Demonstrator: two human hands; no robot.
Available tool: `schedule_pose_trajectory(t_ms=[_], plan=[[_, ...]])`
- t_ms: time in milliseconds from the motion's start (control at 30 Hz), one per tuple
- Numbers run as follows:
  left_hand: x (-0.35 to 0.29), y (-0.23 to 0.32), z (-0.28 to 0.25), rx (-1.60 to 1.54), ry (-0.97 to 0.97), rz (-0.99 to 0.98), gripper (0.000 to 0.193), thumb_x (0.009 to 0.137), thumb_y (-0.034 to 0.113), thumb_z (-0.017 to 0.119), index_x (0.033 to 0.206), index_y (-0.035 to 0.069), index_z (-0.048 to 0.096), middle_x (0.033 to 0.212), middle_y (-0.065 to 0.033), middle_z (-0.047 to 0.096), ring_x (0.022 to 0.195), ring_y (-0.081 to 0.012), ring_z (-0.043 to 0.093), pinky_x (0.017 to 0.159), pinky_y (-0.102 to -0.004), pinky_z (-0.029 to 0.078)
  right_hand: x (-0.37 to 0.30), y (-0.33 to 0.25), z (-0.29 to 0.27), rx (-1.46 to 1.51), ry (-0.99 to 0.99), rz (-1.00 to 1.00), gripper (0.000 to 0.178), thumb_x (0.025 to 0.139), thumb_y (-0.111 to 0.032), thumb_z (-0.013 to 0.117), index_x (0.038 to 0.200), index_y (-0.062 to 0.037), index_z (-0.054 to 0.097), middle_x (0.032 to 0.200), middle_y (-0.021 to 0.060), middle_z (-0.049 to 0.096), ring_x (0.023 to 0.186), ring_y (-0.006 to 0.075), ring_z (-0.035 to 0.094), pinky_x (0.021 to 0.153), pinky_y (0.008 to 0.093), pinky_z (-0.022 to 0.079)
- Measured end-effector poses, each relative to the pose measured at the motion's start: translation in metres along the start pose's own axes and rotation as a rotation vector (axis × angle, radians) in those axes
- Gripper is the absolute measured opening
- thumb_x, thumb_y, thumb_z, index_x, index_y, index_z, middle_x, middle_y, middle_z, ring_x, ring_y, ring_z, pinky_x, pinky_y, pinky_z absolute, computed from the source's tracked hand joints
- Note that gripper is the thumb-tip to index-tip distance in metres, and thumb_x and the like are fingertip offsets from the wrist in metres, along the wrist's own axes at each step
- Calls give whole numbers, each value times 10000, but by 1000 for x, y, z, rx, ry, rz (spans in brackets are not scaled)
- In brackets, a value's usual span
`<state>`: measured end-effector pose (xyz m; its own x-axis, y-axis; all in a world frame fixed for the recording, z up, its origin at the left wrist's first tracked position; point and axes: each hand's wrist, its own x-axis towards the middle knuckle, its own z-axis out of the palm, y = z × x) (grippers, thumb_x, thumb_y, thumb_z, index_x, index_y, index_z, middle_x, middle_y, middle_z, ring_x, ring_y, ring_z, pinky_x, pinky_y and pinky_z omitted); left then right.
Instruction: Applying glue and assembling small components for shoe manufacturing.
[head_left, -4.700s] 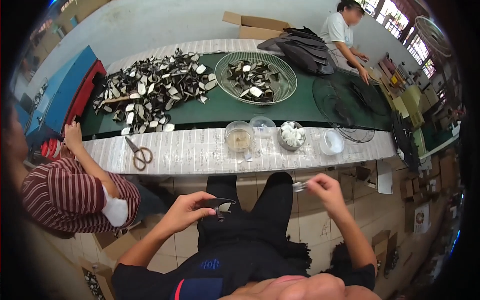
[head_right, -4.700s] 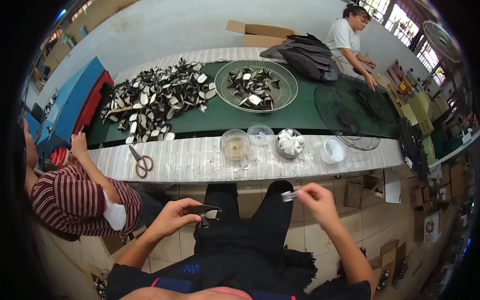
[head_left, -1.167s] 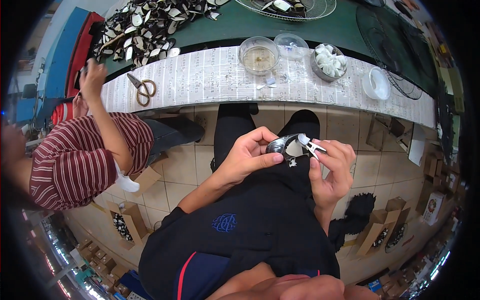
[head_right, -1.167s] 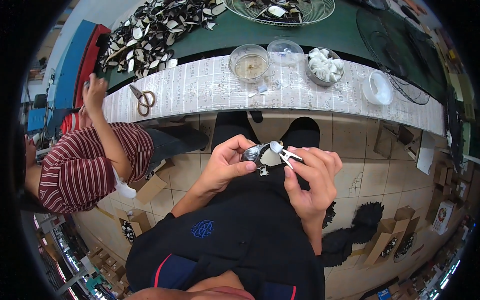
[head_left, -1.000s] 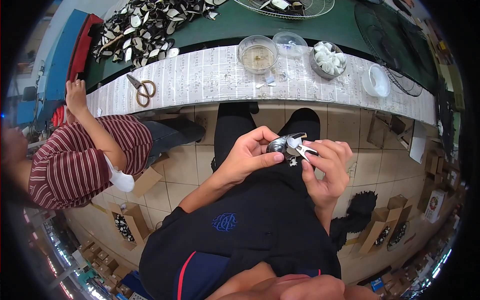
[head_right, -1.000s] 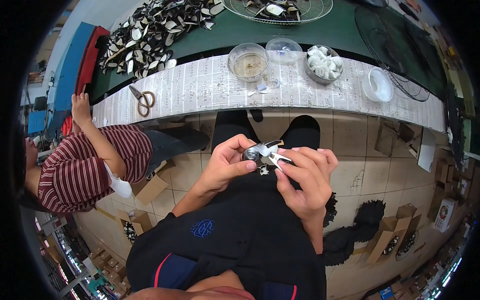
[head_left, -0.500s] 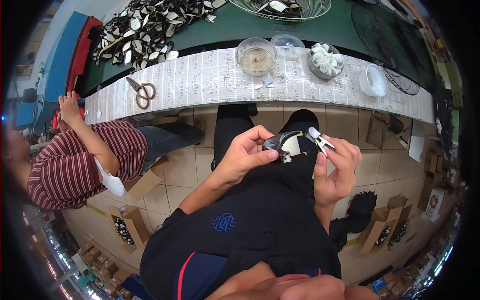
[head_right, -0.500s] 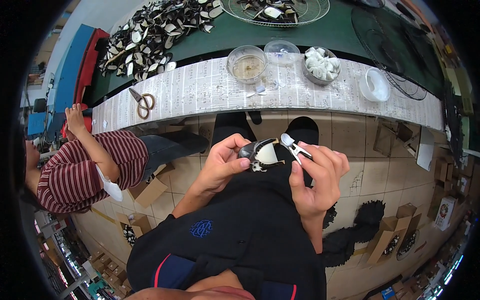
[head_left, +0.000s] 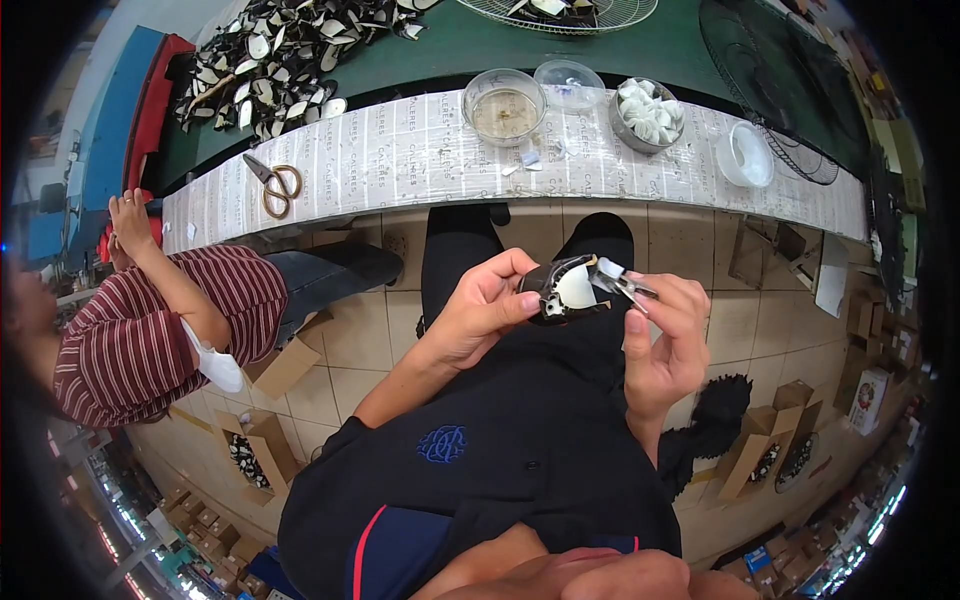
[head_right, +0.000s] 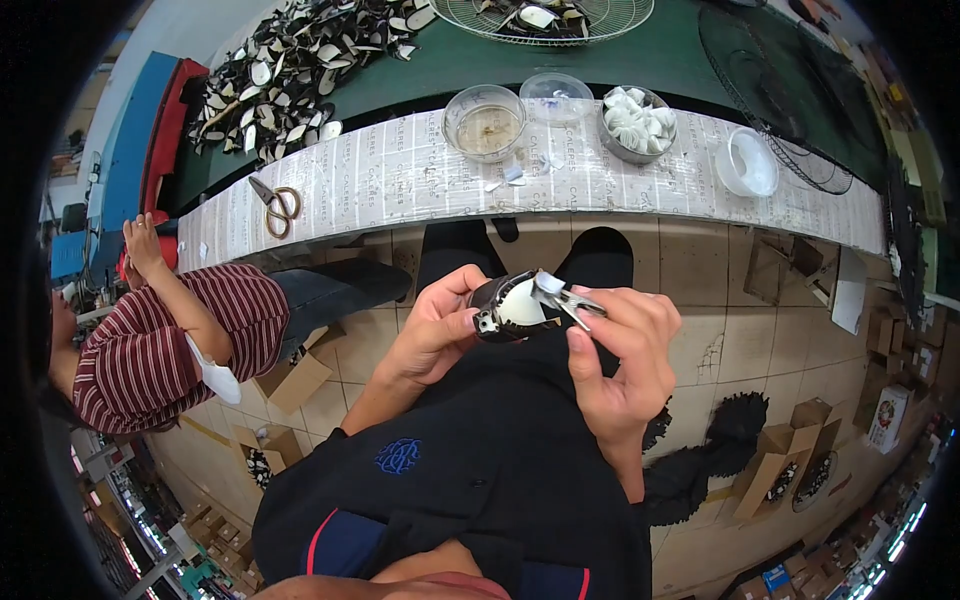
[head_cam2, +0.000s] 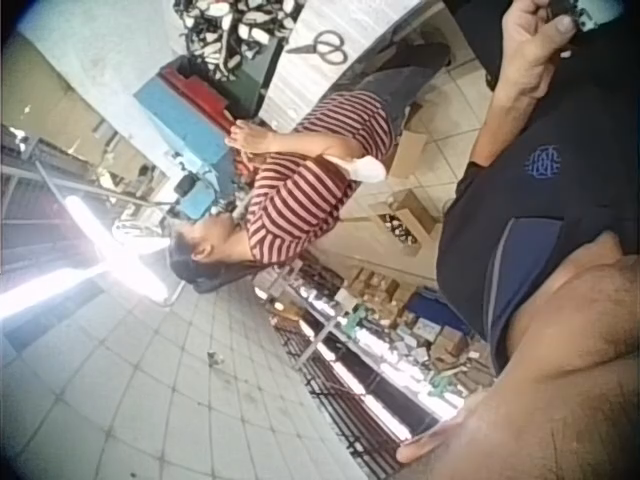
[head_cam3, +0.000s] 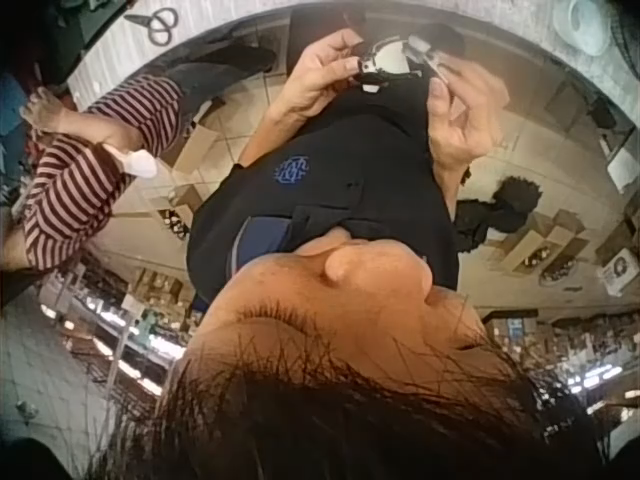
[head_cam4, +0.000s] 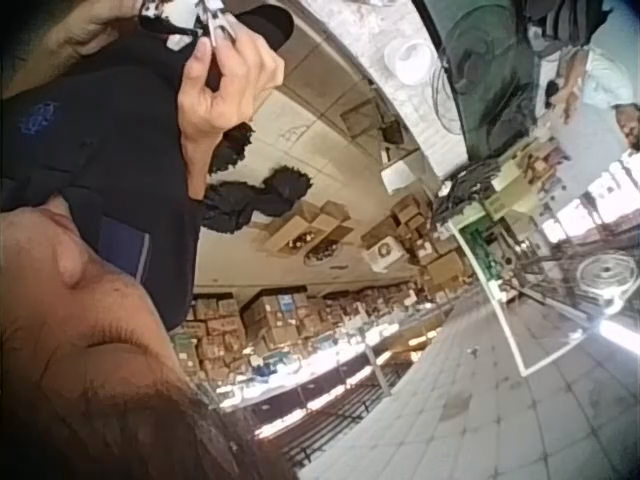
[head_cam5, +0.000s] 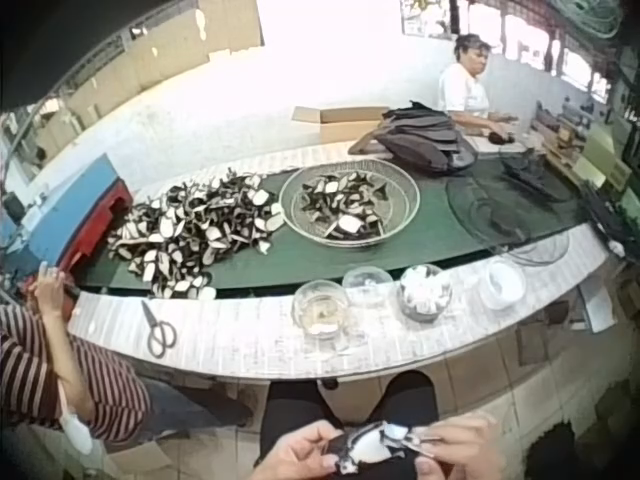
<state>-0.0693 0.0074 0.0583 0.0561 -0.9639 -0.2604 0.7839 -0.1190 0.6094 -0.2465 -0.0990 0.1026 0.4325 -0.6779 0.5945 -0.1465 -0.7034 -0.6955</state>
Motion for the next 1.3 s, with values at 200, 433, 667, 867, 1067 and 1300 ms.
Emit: schedule_pose_trajectory(t_ms=[200, 433, 667, 867, 1067, 1300], plan=[[2, 2, 1, 3, 6, 20, 241, 880, 91, 699, 1053, 25, 544, 1024, -41, 622, 936, -75, 588, 851, -232, 486, 7, -5, 5, -93, -123, -88, 192, 769, -75, 748, 932, -47, 651, 981, 82, 711, 897, 246, 637, 881, 397, 379], [4, 5, 3, 58, 23, 13, 322, 858, 158, 731, 1073, 26, 530, 1016, -39, 607, 909, -73, 567, 796, -222, 463, 8, -1, 10, -110, -185, -89, 165, 775, -96, 746, 912, -62, 660, 984, 58, 708, 916, 238, 636, 896, 394, 366], [5, 5, 1, 66, 19, 19, 328, 849, 144, 739, 1073, 23, 533, 1019, -43, 606, 933, -85, 566, 831, -236, 459, 10, 0, 13, -233, -127, -101, 135, 820, -122, 717, 926, -68, 652, 992, 49, 705, 924, 229, 634, 904, 391, 363], [7, 5, 4, 50, 35, 20, 244, 884, 88, 701, 1061, 19, 548, 1022, -24, 607, 922, -60, 558, 831, -220, 463, 5, 2, 13, -363, -76, -101, 132, 827, -119, 709, 940, -72, 659, 1005, 43, 707, 929, 219, 635, 939, 389, 355], [8, 5, 1, 70, 58, -4, 298, 851, 114, 727, 1056, 23, 531, 1043, -56, 608, 959, -95, 576, 861, -255, 474, 8, -4, 10, -460, -66, -117, 145, 826, -49, 694, 959, -41, 638, 1006, 95, 705, 944, 254, 636, 938, 405, 377], [8, 5, 0, 12, 54, 24, 236, 890, 101, 694, 1056, 25, 545, 1010, -36, 623, 900, -66, 575, 806, -220, 473, 4, 4, 5, -45, 35, 52, 154, 822, -46, 705, 944, 7, 628, 968, 151, 695, 854, 251, 629, 835, 372, 452]])
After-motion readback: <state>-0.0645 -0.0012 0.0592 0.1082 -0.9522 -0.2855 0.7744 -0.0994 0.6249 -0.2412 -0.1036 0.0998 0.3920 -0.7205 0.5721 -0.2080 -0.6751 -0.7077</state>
